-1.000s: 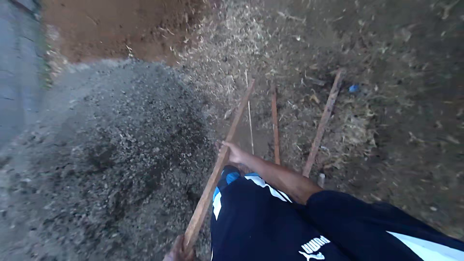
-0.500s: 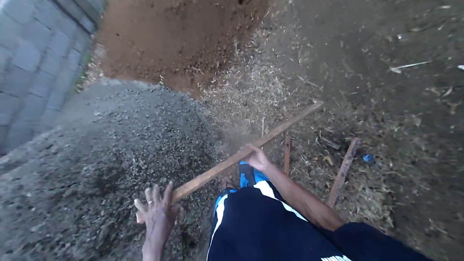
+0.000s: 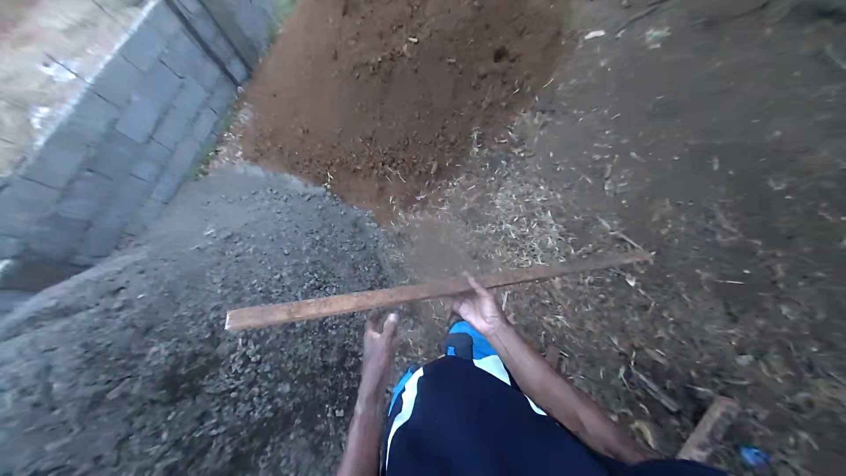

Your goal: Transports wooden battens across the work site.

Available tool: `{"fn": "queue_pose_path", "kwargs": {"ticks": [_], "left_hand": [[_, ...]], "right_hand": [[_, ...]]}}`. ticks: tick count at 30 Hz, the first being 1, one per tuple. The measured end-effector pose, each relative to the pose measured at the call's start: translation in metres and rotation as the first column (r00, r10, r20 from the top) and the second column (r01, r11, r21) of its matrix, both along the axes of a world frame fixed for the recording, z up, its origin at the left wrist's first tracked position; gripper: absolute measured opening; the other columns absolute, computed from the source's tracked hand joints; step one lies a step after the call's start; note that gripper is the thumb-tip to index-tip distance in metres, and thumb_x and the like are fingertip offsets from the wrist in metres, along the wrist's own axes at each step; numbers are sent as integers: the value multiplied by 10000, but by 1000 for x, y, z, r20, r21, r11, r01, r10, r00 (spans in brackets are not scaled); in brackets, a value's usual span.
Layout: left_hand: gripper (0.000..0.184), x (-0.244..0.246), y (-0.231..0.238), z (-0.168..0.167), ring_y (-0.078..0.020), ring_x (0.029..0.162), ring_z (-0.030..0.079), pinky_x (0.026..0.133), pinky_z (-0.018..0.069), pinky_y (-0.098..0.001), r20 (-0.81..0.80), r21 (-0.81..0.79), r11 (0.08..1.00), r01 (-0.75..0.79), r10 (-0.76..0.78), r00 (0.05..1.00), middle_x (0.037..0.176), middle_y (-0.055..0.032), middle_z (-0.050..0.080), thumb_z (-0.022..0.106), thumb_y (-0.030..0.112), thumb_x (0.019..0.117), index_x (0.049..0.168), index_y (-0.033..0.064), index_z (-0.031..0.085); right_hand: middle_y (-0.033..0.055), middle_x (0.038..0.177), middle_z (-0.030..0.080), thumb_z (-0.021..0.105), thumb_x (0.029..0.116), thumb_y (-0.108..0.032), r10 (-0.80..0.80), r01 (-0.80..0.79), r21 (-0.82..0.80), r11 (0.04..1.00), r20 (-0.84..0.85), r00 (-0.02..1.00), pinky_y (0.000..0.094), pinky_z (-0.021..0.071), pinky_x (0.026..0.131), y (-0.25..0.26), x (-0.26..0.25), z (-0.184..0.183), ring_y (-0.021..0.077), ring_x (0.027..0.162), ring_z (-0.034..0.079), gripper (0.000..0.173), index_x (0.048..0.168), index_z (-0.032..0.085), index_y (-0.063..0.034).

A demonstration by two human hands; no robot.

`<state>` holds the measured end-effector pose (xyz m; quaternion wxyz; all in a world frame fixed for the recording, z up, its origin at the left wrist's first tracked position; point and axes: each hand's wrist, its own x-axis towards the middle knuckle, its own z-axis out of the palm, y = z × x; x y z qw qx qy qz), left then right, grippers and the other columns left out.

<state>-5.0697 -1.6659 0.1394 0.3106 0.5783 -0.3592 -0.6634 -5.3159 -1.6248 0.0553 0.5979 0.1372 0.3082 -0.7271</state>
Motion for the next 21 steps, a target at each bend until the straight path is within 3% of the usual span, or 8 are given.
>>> {"fn": "queue_pose_path", "kwargs": {"ticks": [4,7,10,14,16,18,20,21], "left_hand": [[627,-104,-62,16,-313,1152,662,949,589,-510,-186,-92,974,-209,189,964,1316,-192,634,663,278,1015,1523,36,386],[399,-153,-99,36,-322,1095,689,948,580,-504,-351,-180,928,-326,249,902,1205,-225,690,576,244,1062,1333,-46,537],[383,-183,-132,64,-353,1100,686,967,569,-520,-454,-270,918,-290,144,879,1177,-250,685,491,279,1089,1273,-52,553],[413,-213,-178,101,-369,1110,686,976,563,-543,-452,-422,886,-192,-22,892,1188,-240,694,507,343,1072,1274,-9,583],[444,-226,-203,122,-364,1126,683,997,556,-543,-425,-509,850,-133,-114,898,1199,-229,696,512,381,1070,1280,-1,597],[449,-238,-228,144,-367,1144,677,1025,544,-553,-393,-588,806,-74,-204,897,1217,-222,688,510,384,1076,1292,-2,583],[453,-249,-254,163,-380,1149,675,1040,539,-562,-347,-661,750,-17,-285,894,1227,-226,687,511,373,1080,1297,-19,578],[460,-254,-268,172,-386,1145,676,1046,537,-565,-312,-698,716,13,-321,894,1223,-228,687,514,374,1079,1294,-28,580]], "right_hand": [[206,1236,658,497,1075,-273,22,-21,-59,998,30,999,577,577,938,-47,-54,32,386,1087,681,354,1383,494,-99],[214,1255,647,474,1081,-290,39,-31,-148,989,51,998,592,569,950,-85,-83,46,401,1094,674,360,1384,497,-96],[251,1260,642,449,1084,-356,81,-69,-180,981,60,995,600,567,948,-116,-108,63,430,1090,674,411,1394,478,-88],[240,1291,638,419,1071,-477,227,-226,-269,936,-29,973,570,577,936,-151,-141,81,397,1104,675,549,1406,485,-48],[197,1253,667,334,1082,-541,376,-409,-207,889,-181,909,520,596,893,-164,-159,96,341,1057,695,616,1389,515,-39],[155,1191,702,264,1068,-623,558,-608,-83,790,-315,768,504,604,856,-173,-179,103,310,1018,709,706,1323,569,-40],[149,1090,728,283,1069,-618,651,-696,56,716,-414,636,495,625,797,-178,-196,114,299,927,734,700,1248,605,-22],[145,1018,738,329,1084,-566,648,-670,162,724,-494,580,475,638,747,-181,-201,123,287,855,744,641,1203,629,-12]]}}
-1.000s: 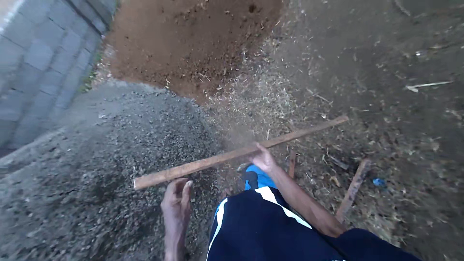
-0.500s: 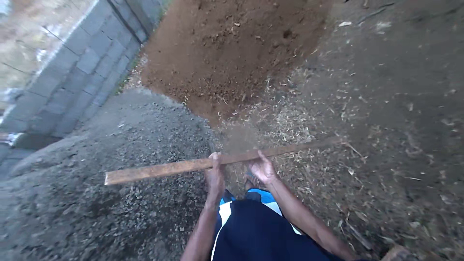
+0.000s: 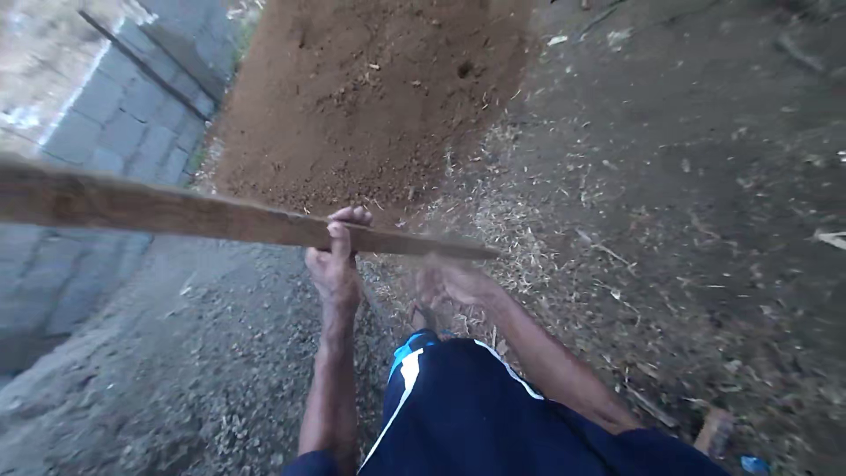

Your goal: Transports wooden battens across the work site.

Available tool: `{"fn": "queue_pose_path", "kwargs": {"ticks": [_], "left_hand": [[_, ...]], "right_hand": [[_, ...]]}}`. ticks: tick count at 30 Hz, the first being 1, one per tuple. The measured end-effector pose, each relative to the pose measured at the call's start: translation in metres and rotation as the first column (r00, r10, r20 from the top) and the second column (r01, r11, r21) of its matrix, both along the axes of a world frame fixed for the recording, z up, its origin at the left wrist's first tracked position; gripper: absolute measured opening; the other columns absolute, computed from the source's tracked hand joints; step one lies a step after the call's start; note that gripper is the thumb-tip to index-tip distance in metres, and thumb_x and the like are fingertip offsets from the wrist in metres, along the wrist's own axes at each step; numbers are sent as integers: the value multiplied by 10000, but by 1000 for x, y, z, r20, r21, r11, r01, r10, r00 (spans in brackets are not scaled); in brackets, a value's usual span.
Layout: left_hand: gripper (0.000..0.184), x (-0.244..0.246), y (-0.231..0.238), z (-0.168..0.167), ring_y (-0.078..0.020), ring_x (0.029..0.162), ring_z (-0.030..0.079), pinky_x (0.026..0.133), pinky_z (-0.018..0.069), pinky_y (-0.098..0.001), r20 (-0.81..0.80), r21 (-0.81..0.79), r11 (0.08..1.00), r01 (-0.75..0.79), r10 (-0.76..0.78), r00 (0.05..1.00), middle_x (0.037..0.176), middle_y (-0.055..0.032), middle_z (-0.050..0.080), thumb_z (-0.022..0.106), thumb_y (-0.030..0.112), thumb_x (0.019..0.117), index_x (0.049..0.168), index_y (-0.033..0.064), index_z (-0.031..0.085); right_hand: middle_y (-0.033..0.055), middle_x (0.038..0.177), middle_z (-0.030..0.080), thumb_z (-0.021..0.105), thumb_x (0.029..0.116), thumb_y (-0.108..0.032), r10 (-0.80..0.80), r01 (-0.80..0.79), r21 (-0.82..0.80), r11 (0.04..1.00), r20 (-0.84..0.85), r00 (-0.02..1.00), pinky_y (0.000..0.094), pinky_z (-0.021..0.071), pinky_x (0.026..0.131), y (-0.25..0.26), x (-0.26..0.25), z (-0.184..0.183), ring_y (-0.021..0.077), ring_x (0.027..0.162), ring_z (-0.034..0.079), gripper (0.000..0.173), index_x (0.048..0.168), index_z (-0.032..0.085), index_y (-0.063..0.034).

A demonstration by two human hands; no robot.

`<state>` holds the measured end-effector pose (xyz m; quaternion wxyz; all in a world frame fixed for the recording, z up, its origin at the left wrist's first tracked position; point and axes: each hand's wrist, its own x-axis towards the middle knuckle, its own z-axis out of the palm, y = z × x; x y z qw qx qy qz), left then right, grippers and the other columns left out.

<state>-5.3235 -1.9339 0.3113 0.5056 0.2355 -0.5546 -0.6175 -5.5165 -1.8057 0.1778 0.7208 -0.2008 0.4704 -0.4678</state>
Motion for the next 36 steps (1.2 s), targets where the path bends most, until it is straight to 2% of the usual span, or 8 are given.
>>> {"fn": "queue_pose_path", "kwargs": {"ticks": [3,6,8,12,16,20,27,36], "left_hand": [[425,-17,-35,23,-379,1114,698,1028,563,-554,98,-107,994,36,-26,995,1206,-204,702,519,355,1082,1284,-14,584],[420,-36,-64,36,-296,1041,735,954,618,-474,254,-187,976,112,-62,965,1172,-125,730,537,402,1068,1295,55,601],[427,-52,-85,42,-263,964,744,876,641,-455,341,-212,960,185,-105,934,1114,-102,740,554,423,1055,1285,68,609],[497,-86,-125,44,-188,838,757,759,660,-439,556,-190,935,299,-149,818,981,-37,773,599,531,1000,1255,107,644],[494,-119,-157,18,-179,672,692,604,613,-425,675,-161,920,358,-162,720,846,-32,717,672,563,949,1282,201,618],[1000,-107,-185,-36,-178,1300,595,1026,558,-489,712,-99,915,391,-209,670,1520,1,534,693,703,848,1640,351,193],[921,46,-138,-199,-316,1129,675,982,553,-553,813,437,876,203,-481,327,1279,-210,662,663,637,898,1573,90,357],[941,85,-51,-211,-317,929,726,827,582,-606,917,389,921,34,-383,-116,1026,-128,747,721,805,727,1431,202,555]], "right_hand": [[116,1016,712,641,985,-506,-143,157,-36,987,-648,748,440,612,764,-20,1,20,229,837,709,523,1266,618,-65],[185,1494,507,814,794,-605,-150,61,-139,988,-817,556,532,526,1048,-58,11,4,320,1283,589,1068,1600,294,-136],[185,1615,367,815,783,-613,-186,1,-222,975,-811,554,500,479,1122,-92,21,-14,314,1406,489,1122,1628,247,-142],[128,1266,677,710,933,-504,-161,20,-199,980,-728,666,458,569,992,-145,42,-23,210,1113,685,734,1489,461,-94],[129,1082,723,662,974,-461,-140,38,-164,986,-675,724,438,587,931,-171,53,-39,194,976,715,604,1373,548,-23],[119,1031,705,631,993,-429,-227,156,-168,973,-593,773,418,592,882,-172,54,-56,179,925,698,509,1284,588,-14],[141,1103,717,596,1014,-485,-261,317,82,945,-399,879,457,631,849,-173,24,-65,231,964,732,541,1315,577,-36],[190,1179,677,609,1018,-466,-387,400,320,859,-107,916,510,639,754,-176,14,-90,312,974,730,571,1385,471,-51]]}}
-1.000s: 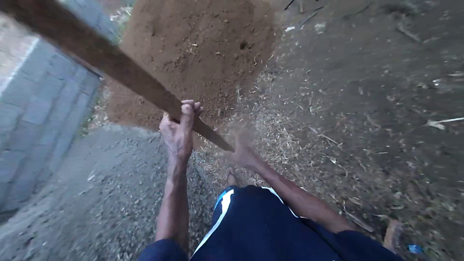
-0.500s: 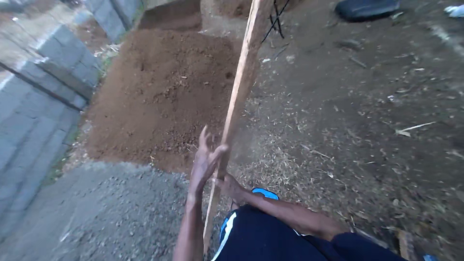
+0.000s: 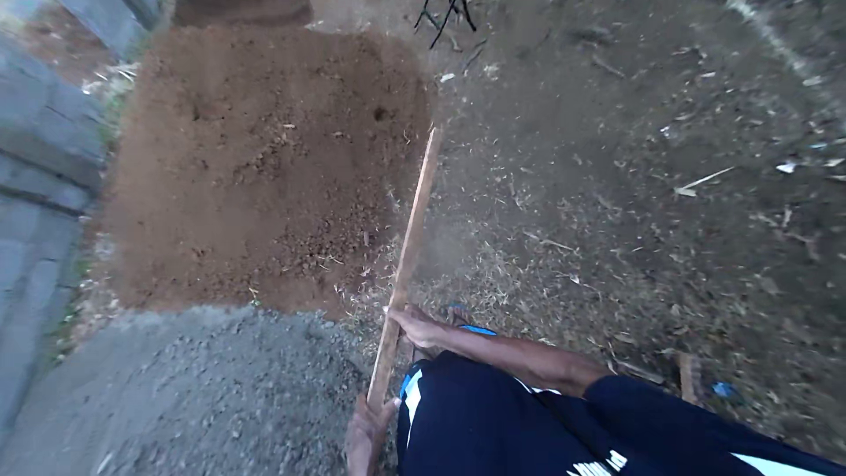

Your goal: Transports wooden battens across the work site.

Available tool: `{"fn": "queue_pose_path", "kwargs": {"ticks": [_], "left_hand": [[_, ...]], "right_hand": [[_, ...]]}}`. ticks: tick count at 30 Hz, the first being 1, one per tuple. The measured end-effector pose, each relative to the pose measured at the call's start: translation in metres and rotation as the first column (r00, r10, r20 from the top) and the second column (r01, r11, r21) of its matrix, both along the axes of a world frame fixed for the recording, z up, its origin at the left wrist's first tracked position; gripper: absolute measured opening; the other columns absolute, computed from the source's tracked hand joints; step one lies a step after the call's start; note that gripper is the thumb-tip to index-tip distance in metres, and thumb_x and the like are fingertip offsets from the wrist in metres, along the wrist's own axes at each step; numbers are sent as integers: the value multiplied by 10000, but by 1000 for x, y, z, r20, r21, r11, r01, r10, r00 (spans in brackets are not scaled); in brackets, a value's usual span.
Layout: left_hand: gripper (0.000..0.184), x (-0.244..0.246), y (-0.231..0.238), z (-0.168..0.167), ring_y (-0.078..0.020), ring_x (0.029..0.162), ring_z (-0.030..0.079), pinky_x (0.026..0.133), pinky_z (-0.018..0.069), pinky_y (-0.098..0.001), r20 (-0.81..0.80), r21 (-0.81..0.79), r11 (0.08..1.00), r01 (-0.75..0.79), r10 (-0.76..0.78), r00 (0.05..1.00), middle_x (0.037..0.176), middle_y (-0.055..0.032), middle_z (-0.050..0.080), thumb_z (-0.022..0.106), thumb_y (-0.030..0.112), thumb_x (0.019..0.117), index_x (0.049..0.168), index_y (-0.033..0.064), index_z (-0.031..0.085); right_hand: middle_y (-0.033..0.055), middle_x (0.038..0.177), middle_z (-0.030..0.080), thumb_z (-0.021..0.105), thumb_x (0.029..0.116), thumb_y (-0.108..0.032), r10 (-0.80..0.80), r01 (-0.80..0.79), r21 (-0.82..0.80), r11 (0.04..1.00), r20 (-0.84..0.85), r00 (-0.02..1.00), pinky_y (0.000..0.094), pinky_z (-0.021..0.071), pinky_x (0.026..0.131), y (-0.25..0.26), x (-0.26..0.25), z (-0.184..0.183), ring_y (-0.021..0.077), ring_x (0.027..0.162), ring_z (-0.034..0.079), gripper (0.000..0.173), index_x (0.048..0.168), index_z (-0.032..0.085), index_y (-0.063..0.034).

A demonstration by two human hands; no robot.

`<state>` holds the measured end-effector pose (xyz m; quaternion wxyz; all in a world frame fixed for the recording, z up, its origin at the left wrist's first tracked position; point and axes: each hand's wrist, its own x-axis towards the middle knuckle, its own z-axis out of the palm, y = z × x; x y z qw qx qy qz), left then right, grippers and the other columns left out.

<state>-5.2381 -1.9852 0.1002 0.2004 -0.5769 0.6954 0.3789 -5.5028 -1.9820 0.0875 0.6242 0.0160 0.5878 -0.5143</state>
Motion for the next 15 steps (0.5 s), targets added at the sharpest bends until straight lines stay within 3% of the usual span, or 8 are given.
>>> {"fn": "queue_pose_path", "kwargs": {"ticks": [3,5,9,13,15], "left_hand": [[824,-10,1,1,-330,930,731,811,579,-614,144,-35,997,65,-59,988,1003,-118,755,717,785,748,1324,201,634],[686,-12,5,-3,-314,902,738,790,582,-609,157,-73,995,66,-54,986,971,-96,762,718,710,795,1286,235,665],[544,-23,15,-7,-292,814,740,702,589,-581,182,-157,986,50,-21,983,870,-73,754,730,642,790,1174,259,694],[512,-33,22,-13,-278,799,737,695,591,-572,162,-168,986,7,21,986,852,-66,748,734,615,797,1143,239,700],[513,-35,24,-18,-262,795,737,695,596,-558,163,-175,985,-3,32,986,845,-54,745,729,622,796,1135,239,699]], "right_hand": [[199,1163,674,577,1037,-463,2,-3,16,1000,52,999,512,637,721,1,-5,2,326,948,729,547,1397,465,-67],[203,1156,678,572,1038,-463,11,-13,30,999,68,998,516,636,712,2,-10,4,333,939,732,542,1393,467,-68],[204,1170,684,608,1013,-488,33,-33,-1,999,83,996,542,639,716,6,-21,-3,347,947,736,582,1397,475,-72],[176,1239,678,591,986,-598,207,-204,-58,977,48,977,544,630,780,17,-43,-1,332,1024,726,685,1439,452,-103],[190,1251,673,584,978,-626,326,-327,-21,945,-37,945,539,628,784,25,-58,0,349,993,732,720,1457,442,-107]]}}
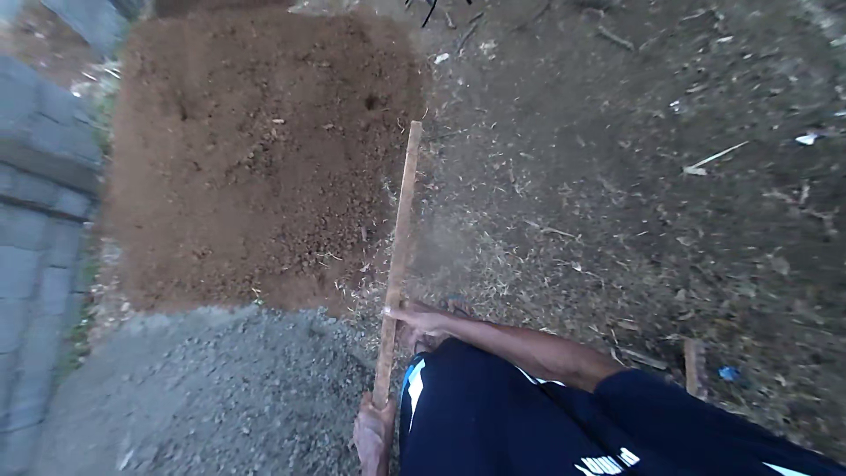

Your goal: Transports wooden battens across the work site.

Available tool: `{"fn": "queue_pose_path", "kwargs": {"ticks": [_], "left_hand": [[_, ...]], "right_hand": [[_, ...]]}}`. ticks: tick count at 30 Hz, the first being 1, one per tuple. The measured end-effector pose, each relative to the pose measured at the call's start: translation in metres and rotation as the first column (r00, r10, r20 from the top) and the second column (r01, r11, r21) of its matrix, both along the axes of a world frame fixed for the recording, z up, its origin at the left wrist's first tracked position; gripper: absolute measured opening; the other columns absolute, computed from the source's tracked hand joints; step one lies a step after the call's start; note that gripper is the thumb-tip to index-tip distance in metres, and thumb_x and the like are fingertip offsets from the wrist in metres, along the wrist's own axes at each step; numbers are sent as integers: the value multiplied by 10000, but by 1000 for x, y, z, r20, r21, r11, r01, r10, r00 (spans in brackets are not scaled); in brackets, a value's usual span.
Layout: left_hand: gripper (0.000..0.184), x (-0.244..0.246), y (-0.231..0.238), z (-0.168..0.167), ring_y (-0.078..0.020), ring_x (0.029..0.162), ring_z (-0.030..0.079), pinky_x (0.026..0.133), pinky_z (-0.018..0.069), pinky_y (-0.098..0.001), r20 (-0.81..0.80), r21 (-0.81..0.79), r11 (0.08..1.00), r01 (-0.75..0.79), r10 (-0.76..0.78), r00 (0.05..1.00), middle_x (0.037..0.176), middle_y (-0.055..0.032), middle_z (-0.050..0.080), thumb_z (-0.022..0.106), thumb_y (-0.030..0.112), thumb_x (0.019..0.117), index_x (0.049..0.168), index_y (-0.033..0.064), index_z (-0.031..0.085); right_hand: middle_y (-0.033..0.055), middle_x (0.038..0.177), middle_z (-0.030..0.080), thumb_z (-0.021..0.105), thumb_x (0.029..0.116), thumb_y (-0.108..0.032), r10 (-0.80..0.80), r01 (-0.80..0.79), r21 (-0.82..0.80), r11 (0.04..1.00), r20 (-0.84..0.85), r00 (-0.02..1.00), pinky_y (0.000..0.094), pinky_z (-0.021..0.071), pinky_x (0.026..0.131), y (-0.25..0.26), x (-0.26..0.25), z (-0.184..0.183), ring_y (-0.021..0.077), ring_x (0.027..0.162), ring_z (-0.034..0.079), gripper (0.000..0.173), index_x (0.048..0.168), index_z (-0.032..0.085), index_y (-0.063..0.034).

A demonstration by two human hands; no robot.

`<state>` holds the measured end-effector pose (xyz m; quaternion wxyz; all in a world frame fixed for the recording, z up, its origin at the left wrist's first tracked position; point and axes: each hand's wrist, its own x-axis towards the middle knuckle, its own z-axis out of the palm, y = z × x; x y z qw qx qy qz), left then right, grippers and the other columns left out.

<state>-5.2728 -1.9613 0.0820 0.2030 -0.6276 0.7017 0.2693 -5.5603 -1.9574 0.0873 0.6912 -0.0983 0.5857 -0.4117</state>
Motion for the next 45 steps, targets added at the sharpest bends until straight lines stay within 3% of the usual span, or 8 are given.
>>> {"fn": "queue_pose_path", "kwargs": {"ticks": [3,6,14,20,26,32,45], "left_hand": [[509,-2,1,0,-263,812,738,708,595,-558,1,4,1000,-15,15,1000,857,-56,748,721,617,810,1146,235,696],[500,-1,2,0,-263,810,736,710,594,-553,-2,1,1000,-26,26,1000,855,-56,748,716,611,815,1138,229,706],[486,-10,3,6,-276,823,734,730,588,-570,-42,25,998,-64,65,997,871,-74,745,714,596,831,1115,202,712],[483,-24,-1,7,-295,835,733,740,582,-587,-60,25,995,-98,99,993,882,-90,747,716,589,840,1116,193,720],[475,-32,-11,2,-295,798,728,709,581,-583,-77,35,995,-97,99,992,851,-96,740,732,577,834,1087,175,719],[490,-38,-14,1,-291,817,727,726,578,-583,-77,55,992,-117,121,990,866,-95,740,748,579,820,1100,177,721],[477,-36,-12,3,-294,818,728,732,578,-584,-85,50,990,-129,133,988,873,-101,744,753,564,826,1114,184,726]], "right_hand": [[198,1240,656,571,1017,-530,189,-184,46,982,-196,962,519,611,822,20,-27,8,338,958,719,629,1457,461,-95],[147,1075,701,550,1040,-464,263,-249,84,965,-275,925,473,617,747,53,-51,13,275,824,721,485,1361,550,-100],[97,926,673,571,1037,-455,182,-118,191,974,-362,914,374,560,609,144,-87,33,188,638,624,409,1274,613,-124],[101,887,669,562,1042,-448,174,-85,217,972,-434,884,400,563,628,169,-97,26,199,651,630,401,1245,622,-107],[130,934,688,526,1059,-445,207,-83,254,964,-514,833,468,581,738,176,-107,11,246,743,673,410,1230,626,-85],[160,1042,702,515,1057,-446,240,-98,266,959,-576,781,532,567,879,170,-118,7,294,919,704,431,1250,628,-78],[161,1088,704,504,1053,-470,331,-160,321,934,-604,725,559,548,929,154,-121,5,314,1000,698,447,1258,628,-92]]}}
